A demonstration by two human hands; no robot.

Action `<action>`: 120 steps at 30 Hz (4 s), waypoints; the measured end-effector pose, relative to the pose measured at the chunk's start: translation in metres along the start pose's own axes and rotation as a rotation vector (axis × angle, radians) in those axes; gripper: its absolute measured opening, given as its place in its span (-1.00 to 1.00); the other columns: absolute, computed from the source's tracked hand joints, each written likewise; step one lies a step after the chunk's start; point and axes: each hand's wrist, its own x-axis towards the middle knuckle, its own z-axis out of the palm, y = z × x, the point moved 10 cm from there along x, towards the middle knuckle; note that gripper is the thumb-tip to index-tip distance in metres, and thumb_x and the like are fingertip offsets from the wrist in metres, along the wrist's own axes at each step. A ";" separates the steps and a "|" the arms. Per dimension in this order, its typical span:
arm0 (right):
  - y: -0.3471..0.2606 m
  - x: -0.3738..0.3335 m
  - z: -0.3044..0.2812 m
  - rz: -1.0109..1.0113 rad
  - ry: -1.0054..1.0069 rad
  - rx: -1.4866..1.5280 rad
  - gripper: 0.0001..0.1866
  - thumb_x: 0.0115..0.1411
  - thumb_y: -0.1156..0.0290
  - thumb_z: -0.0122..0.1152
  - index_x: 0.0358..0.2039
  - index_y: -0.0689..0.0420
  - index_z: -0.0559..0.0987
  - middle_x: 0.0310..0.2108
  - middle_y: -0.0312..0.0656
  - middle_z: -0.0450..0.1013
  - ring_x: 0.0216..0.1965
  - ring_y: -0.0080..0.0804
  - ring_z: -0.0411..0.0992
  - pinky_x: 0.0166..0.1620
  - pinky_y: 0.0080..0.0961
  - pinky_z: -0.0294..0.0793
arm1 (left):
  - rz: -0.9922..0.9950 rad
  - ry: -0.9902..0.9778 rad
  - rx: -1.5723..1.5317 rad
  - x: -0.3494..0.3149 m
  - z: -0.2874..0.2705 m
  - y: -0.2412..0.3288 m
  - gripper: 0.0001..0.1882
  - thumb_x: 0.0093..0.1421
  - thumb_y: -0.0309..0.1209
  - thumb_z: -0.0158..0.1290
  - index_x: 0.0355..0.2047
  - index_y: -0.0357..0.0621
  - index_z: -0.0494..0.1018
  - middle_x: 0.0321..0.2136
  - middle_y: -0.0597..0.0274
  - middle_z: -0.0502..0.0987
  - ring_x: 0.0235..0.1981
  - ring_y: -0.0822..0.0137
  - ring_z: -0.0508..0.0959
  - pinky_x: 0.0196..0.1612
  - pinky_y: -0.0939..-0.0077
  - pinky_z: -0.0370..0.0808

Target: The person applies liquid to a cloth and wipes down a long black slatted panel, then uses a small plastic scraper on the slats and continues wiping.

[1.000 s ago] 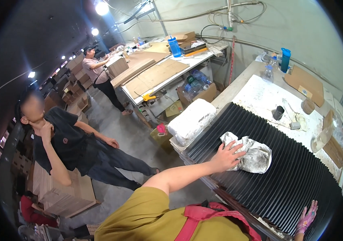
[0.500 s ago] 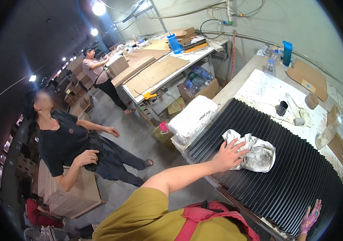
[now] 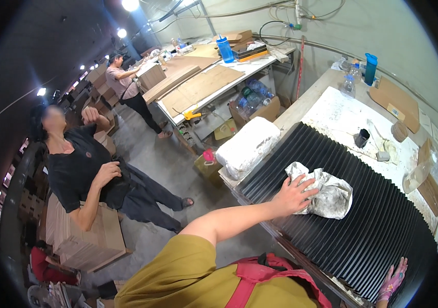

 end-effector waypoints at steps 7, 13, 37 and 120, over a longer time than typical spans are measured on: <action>-0.022 0.005 -0.012 -0.013 -0.002 0.049 -0.48 0.33 0.24 -0.12 0.27 0.09 0.19 0.33 -0.13 0.05 0.35 -0.18 -0.02 0.35 -0.30 -0.08 | -0.030 -0.021 0.009 -0.006 0.003 -0.009 -0.51 0.18 -0.14 -0.01 0.13 0.21 0.30 0.22 0.22 0.19 0.25 0.00 0.13 0.08 -0.20 0.20; -0.005 0.001 -0.005 -0.079 0.021 -0.023 -0.47 0.34 0.20 -0.14 0.27 0.09 0.19 0.32 -0.11 0.06 0.34 -0.12 -0.01 0.36 -0.26 -0.08 | -0.015 -0.047 -0.019 0.001 0.003 0.000 -0.51 0.18 -0.15 -0.01 0.14 0.21 0.29 0.23 0.20 0.16 0.25 -0.01 0.12 0.10 -0.22 0.18; -0.010 -0.001 -0.009 -0.001 0.002 0.060 -0.47 0.32 0.25 -0.08 0.27 0.08 0.20 0.32 -0.13 0.06 0.35 -0.17 -0.03 0.36 -0.30 -0.10 | -0.007 0.009 0.008 -0.001 0.004 0.000 -0.51 0.15 -0.15 0.03 0.12 0.21 0.33 0.22 0.22 0.19 0.23 0.02 0.16 0.07 -0.17 0.22; -0.090 -0.008 -0.113 -0.103 0.166 0.230 -0.44 0.13 0.00 0.08 0.06 0.07 0.43 0.14 -0.03 0.31 0.16 -0.03 0.25 0.18 -0.12 0.20 | 0.009 -0.182 0.018 -0.002 0.005 -0.019 -0.47 0.08 -0.21 0.04 0.12 0.22 0.38 0.18 0.05 0.29 0.23 -0.02 0.22 0.13 -0.04 0.19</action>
